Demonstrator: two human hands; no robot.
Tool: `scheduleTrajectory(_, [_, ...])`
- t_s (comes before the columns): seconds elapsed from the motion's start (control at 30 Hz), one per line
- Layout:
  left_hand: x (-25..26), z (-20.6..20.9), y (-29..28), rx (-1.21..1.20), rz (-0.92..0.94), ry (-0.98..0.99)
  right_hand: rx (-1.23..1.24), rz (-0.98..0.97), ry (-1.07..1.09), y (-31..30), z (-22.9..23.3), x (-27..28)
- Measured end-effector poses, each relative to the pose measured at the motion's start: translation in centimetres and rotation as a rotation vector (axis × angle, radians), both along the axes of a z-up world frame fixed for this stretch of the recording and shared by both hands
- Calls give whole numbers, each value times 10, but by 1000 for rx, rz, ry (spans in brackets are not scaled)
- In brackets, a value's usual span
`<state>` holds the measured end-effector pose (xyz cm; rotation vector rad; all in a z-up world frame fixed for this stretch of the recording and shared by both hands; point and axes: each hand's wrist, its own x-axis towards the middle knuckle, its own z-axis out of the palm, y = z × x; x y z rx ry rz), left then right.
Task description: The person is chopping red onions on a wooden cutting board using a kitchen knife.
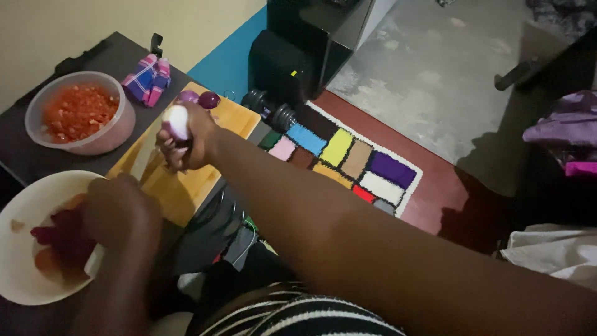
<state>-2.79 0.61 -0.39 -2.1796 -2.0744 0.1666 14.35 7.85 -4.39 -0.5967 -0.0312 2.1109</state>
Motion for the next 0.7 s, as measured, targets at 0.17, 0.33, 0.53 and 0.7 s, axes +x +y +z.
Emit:
scheduleTrajectory(0.17, [2,-7,14,-77,56,9,-2,66,72,-15,1,-3])
scheduleTrajectory(0.33, [-5,-24,13,-39,22,18,-59,-63,93,-7,-8,17])
scheduleTrajectory(0.53, [9,-9,-4,-27,-70,-49,-35,-10,151,-15,-7,14])
scheduleTrajectory(0.7, [4,-21,1,-17,-99,-4,22,-77,250,-12,-15,14])
